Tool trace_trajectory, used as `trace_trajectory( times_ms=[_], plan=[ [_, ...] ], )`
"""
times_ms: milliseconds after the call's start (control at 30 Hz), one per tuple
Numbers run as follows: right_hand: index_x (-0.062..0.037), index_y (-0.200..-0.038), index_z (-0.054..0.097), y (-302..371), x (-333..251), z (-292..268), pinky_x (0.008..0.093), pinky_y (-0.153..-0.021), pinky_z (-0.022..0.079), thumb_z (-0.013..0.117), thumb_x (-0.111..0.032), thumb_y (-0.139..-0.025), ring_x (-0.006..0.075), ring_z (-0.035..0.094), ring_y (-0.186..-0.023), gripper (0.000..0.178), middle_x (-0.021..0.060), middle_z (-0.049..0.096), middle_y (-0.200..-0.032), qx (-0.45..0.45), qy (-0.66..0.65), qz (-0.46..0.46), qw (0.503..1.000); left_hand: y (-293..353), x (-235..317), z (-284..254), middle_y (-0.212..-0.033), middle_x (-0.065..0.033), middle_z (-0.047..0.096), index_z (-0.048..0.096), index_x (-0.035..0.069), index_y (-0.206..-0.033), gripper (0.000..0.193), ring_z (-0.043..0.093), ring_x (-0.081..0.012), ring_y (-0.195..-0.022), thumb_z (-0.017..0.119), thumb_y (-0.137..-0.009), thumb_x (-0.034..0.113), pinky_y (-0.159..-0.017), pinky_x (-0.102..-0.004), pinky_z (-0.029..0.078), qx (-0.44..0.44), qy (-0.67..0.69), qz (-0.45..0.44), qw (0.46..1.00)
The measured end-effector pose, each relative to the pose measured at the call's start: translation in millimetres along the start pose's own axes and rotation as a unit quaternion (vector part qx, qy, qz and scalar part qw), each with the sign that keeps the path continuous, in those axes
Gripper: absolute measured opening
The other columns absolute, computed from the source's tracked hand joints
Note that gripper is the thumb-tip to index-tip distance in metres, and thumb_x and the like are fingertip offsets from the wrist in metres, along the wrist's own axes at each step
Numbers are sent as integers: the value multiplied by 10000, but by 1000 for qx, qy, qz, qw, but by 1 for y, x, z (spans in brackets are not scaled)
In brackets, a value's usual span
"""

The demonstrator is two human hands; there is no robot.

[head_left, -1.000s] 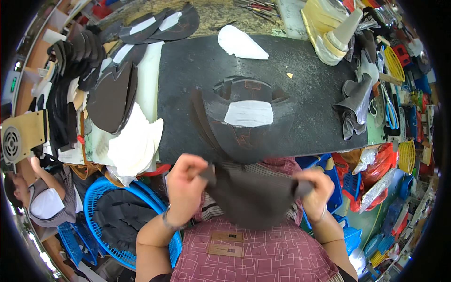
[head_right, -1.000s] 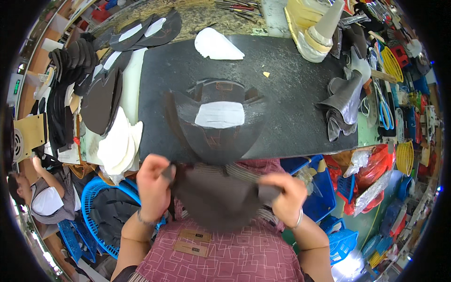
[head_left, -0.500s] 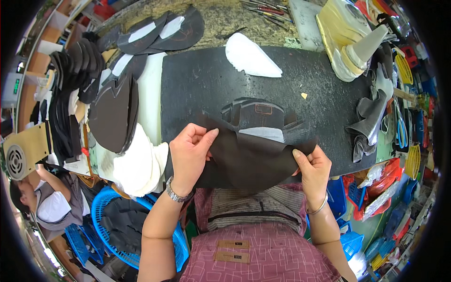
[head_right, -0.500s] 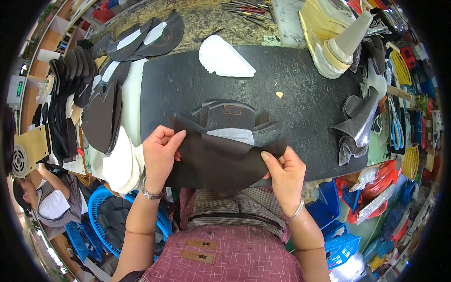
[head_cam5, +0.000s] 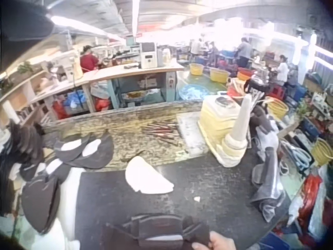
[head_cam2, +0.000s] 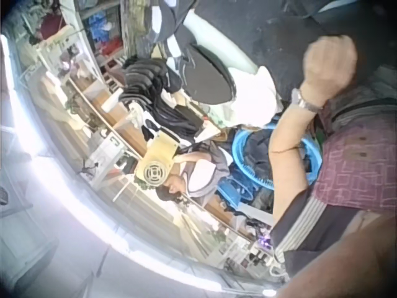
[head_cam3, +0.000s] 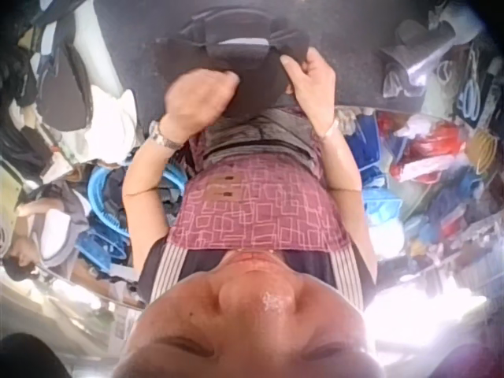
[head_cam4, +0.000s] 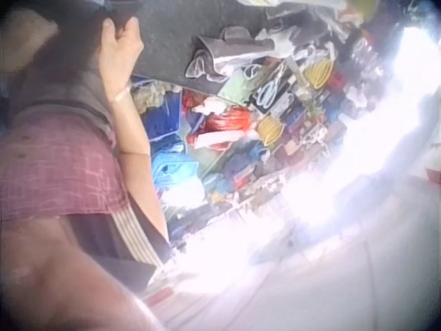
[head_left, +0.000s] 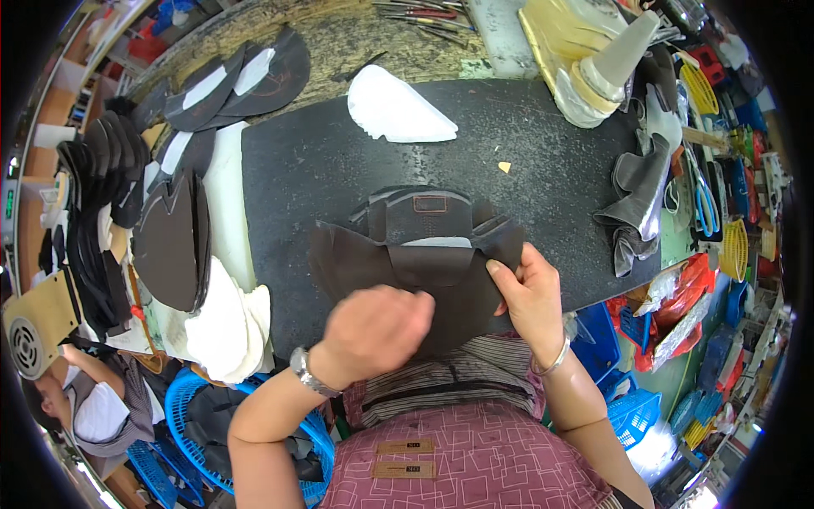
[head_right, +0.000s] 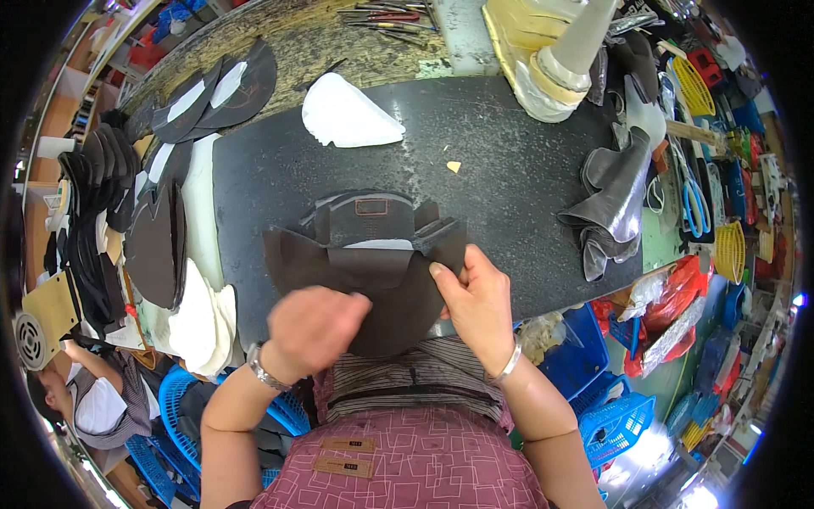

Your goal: The person attaches white reinforcement inserts and fabric lining pieces onto shoe upper panels by hand, presses them together, and bundles the assembled components with a rubber band.

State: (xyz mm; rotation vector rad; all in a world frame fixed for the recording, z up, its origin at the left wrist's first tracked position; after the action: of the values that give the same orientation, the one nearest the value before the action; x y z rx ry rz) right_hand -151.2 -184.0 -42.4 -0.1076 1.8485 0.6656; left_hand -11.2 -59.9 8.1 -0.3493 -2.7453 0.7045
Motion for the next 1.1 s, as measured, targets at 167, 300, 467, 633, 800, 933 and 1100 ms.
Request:
trace_trajectory(
  times_ms=[167, 300, 467, 633, 800, 933, 1100],
  plan=[
    [-14, -850, 528, 2, -3, -9, 299, -439, 427, 645, -101, -764, 213, 549, -460, 169, 81, 540, -556, 38, 245, -87, 965, -8, 12, 29, -1133, -166, 531, 544, 30, -1102, 373, 521, -271, -1022, 557, -735, 90, -820, -342, 451, -118, 8, 38, 992],
    [-15, -959, 555, 19, -35, -16, 376, -755, 459, 718, -168, -670, 274, 581, -850, 365, 124, 591, -938, 149, 412, -423, 793, -19, -1, 41, -1330, -166, 387, 449, 52, -1243, 513, 350, -339, -1239, 545, -752, 166, -1026, -425, 273, -236, 21, 80, 968],
    [15, -1318, 309, 33, -14, 21, 468, -1014, 282, 603, -313, -772, 414, 300, -1241, 701, 259, 311, -1333, -28, 458, -381, 802, -42, -44, 37, -1392, -150, 307, 386, 148, -1318, 737, 239, -354, -1297, 548, -730, 561, -1026, -567, 134, -245, 68, 78, 964],
    [7, -1322, 315, 32, -12, 26, 484, -1021, 250, 575, -342, -786, 444, 265, -1249, 690, 293, 272, -1345, -18, 482, -345, 805, -20, -80, 1, -1407, -175, 256, 336, 80, -1337, 602, 174, -350, -1319, 500, -841, 379, -1059, -480, 116, -96, -77, -216, 969],
    [26, -1315, 318, 35, -10, 32, 482, -1037, 221, 584, -322, -777, 445, 244, -1259, 693, 303, 246, -1358, -20, 475, -364, 801, 71, -18, -5, -1429, -117, 209, 238, 43, -1358, 590, 175, -196, -1333, 513, -836, 61, -1050, -331, 214, 283, 556, -561, 544],
    [31, -1348, 254, 34, -5, 21, 473, -1052, 185, 477, -340, -841, 429, 201, -1286, 667, 283, 202, -1391, -1, 508, -361, 782, 49, -15, 2, -1326, -164, 344, 300, -45, -1282, 589, 356, -183, -1205, 609, -789, 53, -953, -363, 352, 281, 613, -624, 394],
    [25, -1346, 269, 38, -7, 27, 460, -1052, 190, 437, -329, -864, 397, 228, -1287, 621, 250, 233, -1394, -6, 507, -394, 766, 41, -15, 30, -960, -83, 613, 557, -58, -1043, 348, 584, -159, -837, 673, -750, 89, -742, -286, 485, 218, 675, -504, 493]
  ],
)
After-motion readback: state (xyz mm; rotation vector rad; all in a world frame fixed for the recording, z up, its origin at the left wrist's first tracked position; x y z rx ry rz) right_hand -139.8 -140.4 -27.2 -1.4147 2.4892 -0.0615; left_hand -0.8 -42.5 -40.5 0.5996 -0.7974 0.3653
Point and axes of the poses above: each hand's wrist, its own y-axis away from the middle knuckle, its own z-axis out of the palm, x = y × z, the point moved 5 cm from there along -y, towards the middle knuckle
